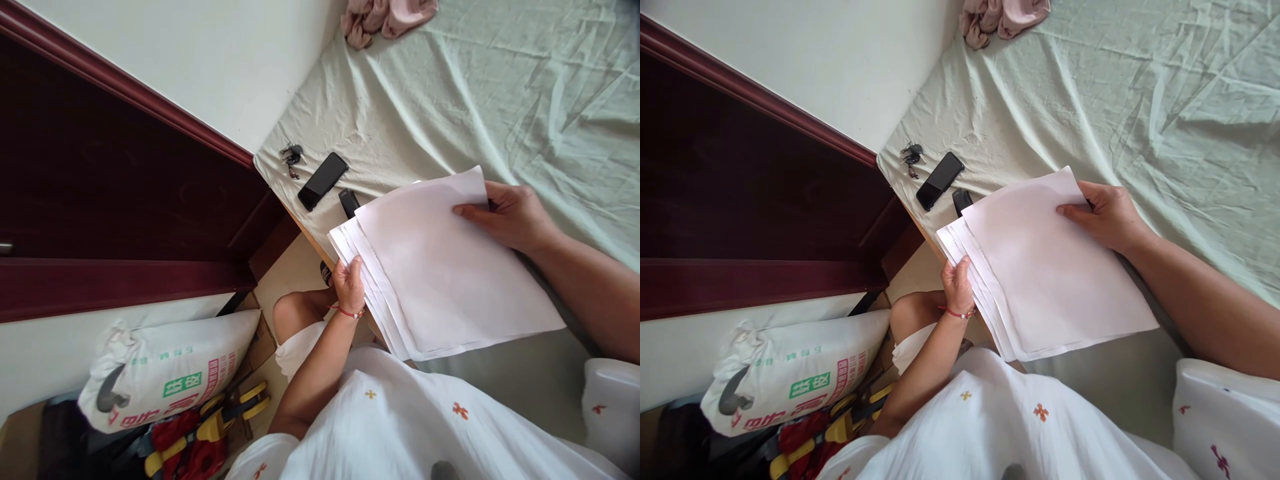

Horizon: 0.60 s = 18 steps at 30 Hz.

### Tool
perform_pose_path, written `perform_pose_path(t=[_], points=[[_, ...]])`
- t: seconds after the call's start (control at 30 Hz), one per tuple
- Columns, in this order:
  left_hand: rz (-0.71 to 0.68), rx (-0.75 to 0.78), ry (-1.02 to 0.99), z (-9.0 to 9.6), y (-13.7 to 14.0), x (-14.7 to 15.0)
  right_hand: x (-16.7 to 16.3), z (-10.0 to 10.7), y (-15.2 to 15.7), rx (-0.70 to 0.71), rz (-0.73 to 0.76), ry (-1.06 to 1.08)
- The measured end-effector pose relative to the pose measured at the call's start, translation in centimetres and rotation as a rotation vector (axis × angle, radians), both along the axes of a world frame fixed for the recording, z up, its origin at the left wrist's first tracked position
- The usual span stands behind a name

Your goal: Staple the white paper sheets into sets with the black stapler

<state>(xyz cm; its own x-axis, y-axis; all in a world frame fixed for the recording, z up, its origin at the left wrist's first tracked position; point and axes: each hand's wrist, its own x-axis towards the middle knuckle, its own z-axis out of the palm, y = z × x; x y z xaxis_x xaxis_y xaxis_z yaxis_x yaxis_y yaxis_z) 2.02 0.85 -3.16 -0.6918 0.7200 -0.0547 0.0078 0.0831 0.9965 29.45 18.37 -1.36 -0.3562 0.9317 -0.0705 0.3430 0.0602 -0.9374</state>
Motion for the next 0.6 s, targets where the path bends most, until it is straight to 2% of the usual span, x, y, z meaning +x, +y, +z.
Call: perform_pose_path(t=[0.17,0.4,0.6], points=[[-0.023,-0.008,0.027,0.28,-0.03,0.12,-0.17,0.36,0.07,0.054,-0.032,-0.093],[-0.023,-0.005,-0.001,0.34,0.03,0.16,-0.15,0.45,0.15,0.059,-0.022,-0.104],[-0.077,0.014,-0.022,0.28,-0.14,0.11,0.11,-0.15,0.28,0.053,-0.001,-0.082]])
